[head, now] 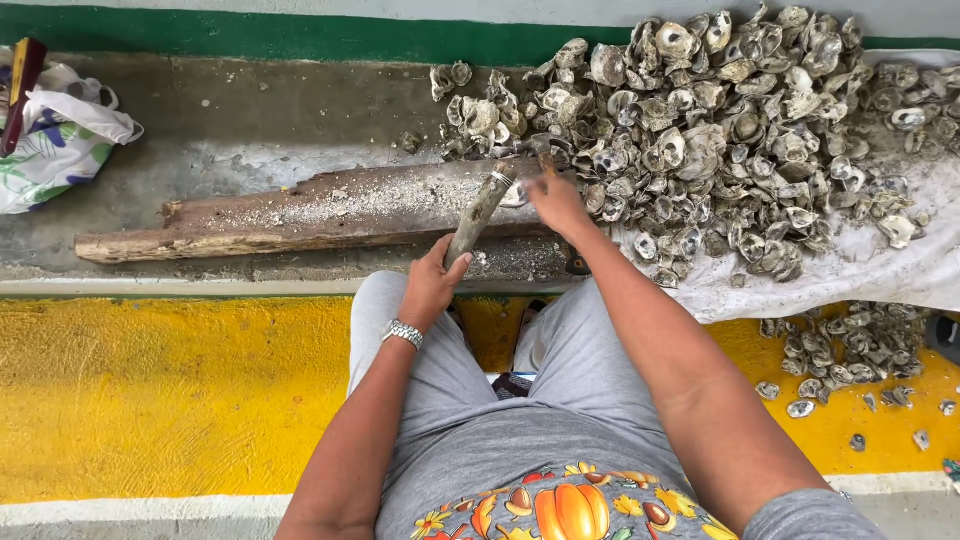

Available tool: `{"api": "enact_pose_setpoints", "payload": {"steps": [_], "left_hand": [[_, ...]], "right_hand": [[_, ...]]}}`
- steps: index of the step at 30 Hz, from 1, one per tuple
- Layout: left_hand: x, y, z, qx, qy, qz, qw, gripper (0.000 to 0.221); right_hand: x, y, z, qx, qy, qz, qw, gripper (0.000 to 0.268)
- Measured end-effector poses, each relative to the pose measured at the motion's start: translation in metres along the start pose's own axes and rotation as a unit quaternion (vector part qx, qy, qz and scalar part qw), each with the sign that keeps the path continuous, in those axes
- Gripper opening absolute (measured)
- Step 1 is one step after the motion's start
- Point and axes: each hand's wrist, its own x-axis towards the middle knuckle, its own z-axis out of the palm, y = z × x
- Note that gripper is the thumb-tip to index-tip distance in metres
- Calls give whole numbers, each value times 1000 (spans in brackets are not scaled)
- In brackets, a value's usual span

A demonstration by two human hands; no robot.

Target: Hammering oyster shells on a wooden block to crush them.

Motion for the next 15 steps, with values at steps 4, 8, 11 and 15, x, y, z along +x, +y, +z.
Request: {"api": "enact_pose_setpoints", "payload": {"steps": [4, 8, 11, 15], "left_hand": [[-11, 25, -14, -26, -3, -14, 1000, 51], [-15, 29, -14, 26, -3, -13, 1000, 50], [-7, 13, -3, -34, 12, -3, 999, 51], [-13, 20, -11, -68, -5, -13, 998, 53]], "right_hand": [[-3, -17, 12, 232, -150, 149, 949, 28], [7, -5, 39, 289, -74, 127, 946, 26], [0, -25, 38, 312, -3, 122, 942, 23], [2, -5, 60, 344, 38, 136, 928, 20]]}}
